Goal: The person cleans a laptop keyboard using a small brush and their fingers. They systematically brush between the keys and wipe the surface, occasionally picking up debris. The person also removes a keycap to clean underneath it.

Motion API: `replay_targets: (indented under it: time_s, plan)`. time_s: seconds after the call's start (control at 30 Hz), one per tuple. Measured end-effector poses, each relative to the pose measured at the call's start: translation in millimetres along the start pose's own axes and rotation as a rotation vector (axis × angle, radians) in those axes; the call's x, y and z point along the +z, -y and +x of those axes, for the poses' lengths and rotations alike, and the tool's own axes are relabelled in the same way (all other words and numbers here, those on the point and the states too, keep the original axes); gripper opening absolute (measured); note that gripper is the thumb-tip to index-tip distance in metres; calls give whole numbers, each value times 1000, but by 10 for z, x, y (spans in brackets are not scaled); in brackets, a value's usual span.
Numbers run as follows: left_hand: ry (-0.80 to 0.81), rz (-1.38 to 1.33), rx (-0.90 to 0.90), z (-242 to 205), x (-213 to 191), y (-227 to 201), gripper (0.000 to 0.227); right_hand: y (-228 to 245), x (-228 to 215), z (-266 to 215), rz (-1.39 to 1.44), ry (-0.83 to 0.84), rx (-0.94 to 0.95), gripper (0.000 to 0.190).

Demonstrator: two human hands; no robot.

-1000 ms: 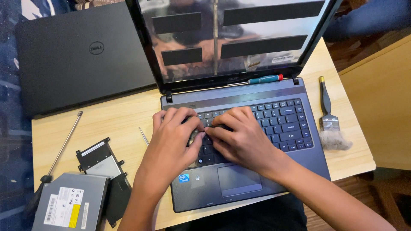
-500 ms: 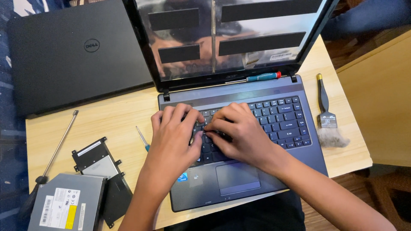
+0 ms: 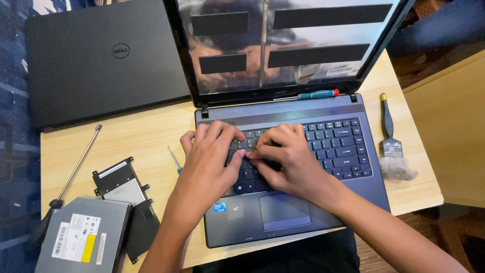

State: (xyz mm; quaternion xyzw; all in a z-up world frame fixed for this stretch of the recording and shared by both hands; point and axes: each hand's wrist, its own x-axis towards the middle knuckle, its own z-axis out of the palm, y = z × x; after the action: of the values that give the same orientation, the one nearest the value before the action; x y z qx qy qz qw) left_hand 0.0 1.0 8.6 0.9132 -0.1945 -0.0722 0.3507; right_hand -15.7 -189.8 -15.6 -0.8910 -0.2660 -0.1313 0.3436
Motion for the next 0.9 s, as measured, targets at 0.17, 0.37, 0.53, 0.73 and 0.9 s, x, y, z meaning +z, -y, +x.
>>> replay_targets:
  time_s: [0.17,0.37,0.53,0.73,0.9]
  plan:
    - [-17,25,20,1,45,26,28,54,-47,5,-16,15,-5,6]
    - [-51,62,13,22,107,40,31,65,-77,-11,-9,22,7,8]
    - [-72,99,-2,28,146,70,31,45,-54,5,18,17,37,11]
    - [-57,54,3,8,50,10,30,46,-22,-4,9,-22,2,10]
    - [-28,33,-3,18,37,17,34,46,-4,-11,-46,-58,-30,9]
